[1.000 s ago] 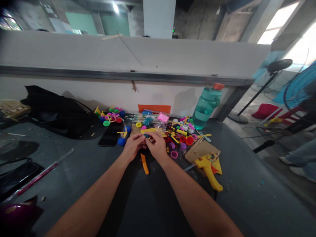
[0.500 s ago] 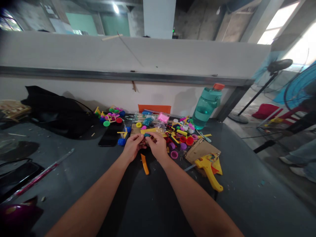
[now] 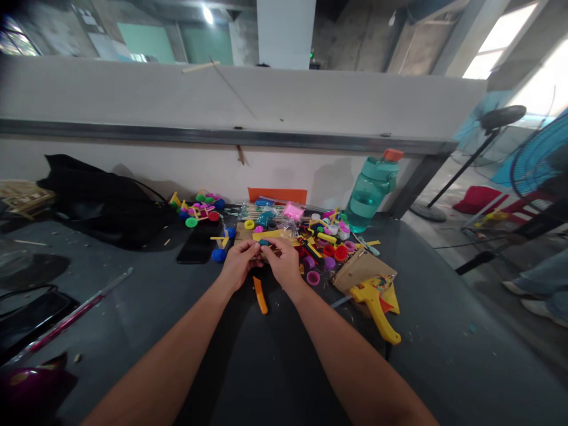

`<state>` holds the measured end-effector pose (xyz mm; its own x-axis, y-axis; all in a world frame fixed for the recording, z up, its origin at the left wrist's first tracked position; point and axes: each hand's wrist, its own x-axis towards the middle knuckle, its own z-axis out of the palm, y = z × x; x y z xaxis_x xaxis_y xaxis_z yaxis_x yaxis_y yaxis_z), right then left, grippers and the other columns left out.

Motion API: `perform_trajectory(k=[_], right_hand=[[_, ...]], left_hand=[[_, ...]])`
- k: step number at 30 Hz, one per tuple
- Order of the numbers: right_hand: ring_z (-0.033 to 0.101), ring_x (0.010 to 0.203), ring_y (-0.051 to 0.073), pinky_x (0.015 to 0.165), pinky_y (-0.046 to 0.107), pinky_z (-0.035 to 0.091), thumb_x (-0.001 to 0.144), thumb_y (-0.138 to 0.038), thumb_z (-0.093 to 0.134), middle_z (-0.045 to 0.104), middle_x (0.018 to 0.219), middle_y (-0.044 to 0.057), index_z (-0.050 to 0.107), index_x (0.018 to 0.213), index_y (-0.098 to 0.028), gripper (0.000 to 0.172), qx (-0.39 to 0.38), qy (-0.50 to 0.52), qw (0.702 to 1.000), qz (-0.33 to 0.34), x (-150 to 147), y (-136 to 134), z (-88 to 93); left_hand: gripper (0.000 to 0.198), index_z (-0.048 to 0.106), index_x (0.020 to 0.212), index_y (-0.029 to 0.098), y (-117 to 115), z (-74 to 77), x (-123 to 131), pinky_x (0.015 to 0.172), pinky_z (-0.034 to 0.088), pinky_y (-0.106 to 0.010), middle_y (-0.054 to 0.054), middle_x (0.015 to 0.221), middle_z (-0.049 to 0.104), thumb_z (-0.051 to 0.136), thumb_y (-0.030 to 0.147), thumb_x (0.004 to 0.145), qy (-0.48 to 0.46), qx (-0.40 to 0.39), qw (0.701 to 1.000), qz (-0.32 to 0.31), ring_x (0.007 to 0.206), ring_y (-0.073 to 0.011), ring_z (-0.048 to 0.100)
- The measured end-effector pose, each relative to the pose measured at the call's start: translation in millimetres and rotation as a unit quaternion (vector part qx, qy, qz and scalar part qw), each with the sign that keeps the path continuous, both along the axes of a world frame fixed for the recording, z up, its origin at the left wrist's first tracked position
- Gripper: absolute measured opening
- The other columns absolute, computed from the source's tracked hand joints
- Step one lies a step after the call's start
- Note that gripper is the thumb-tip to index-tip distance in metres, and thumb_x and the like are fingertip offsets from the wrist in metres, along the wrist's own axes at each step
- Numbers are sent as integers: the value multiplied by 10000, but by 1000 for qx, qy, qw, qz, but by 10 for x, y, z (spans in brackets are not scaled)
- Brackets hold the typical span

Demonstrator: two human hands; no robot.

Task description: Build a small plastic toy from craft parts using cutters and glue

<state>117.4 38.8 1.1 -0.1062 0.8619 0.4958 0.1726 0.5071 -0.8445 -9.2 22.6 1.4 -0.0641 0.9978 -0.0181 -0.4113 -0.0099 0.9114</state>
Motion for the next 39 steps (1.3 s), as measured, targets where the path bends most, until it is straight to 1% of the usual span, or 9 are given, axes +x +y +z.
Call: perform_trajectory(k=[4,8,11,14,18,24,27,30,39], right_hand=[[587,917,198,776,329,483,771,-264,578,647,946,42,660,950,-233,200,13,7,1000,0,1,-1,22],[587,914,194,793,336,481,756,-231,587,648,943,38,666,942,-245,203,20,3,1000,8,-1,-9,36],[598,891,190,755,323,498,761,-259,581,648,971,41,651,983,-240,234,-11,12,1000,19,-2,-18,22],[616,849,182,727,318,510,796,-302,537,651,995,47,637,1007,-226,245,-48,37,998,32,0,-19,-2],[624,826,186,705,317,514,800,-301,524,663,964,47,648,964,-213,224,-63,51,997,20,1,1,-25],[623,758,169,658,299,513,799,-305,521,658,944,39,639,966,-219,222,-65,65,996,19,-3,2,-6],[618,731,169,649,302,513,774,-304,552,656,875,32,635,971,-220,230,-64,66,996,14,-5,-7,16],[615,735,176,648,303,514,740,-294,588,646,818,29,636,953,-216,232,-62,63,996,4,-10,-7,26],[616,752,173,670,296,515,750,-299,584,642,817,25,611,956,-211,225,-64,55,996,-4,-14,6,3]], left_hand=[[290,607,728,136,-3,4,-4,469,491,-214,22,575,540,700,395,636,-10,3,1000,-5,509,-83,522],[307,605,723,134,-1,2,-10,473,491,-214,18,573,544,718,397,610,-16,-4,1000,-6,510,-86,527],[302,603,733,131,-1,-4,-11,481,496,-214,17,575,545,714,388,618,-15,0,1000,-8,510,-86,534],[291,601,734,129,-5,-4,-9,476,496,-214,15,571,542,707,380,631,-10,-1,1000,-6,501,-83,528],[284,606,732,132,-8,3,-6,473,493,-213,18,560,535,711,374,626,0,-3,1000,-10,506,-85,520],[291,608,724,133,-4,6,-9,481,494,-218,20,563,522,718,380,613,6,-8,1000,-10,520,-89,516],[289,614,728,135,-10,12,-4,481,493,-215,16,580,530,715,381,615,11,-4,1000,-10,527,-89,518],[283,619,725,139,-20,26,6,483,495,-217,13,591,539,718,377,608,18,-4,1000,-9,532,-91,522],[292,624,714,133,-20,31,15,473,494,-213,10,608,554,734,370,584,17,-7,1000,-3,526,-85,520]])
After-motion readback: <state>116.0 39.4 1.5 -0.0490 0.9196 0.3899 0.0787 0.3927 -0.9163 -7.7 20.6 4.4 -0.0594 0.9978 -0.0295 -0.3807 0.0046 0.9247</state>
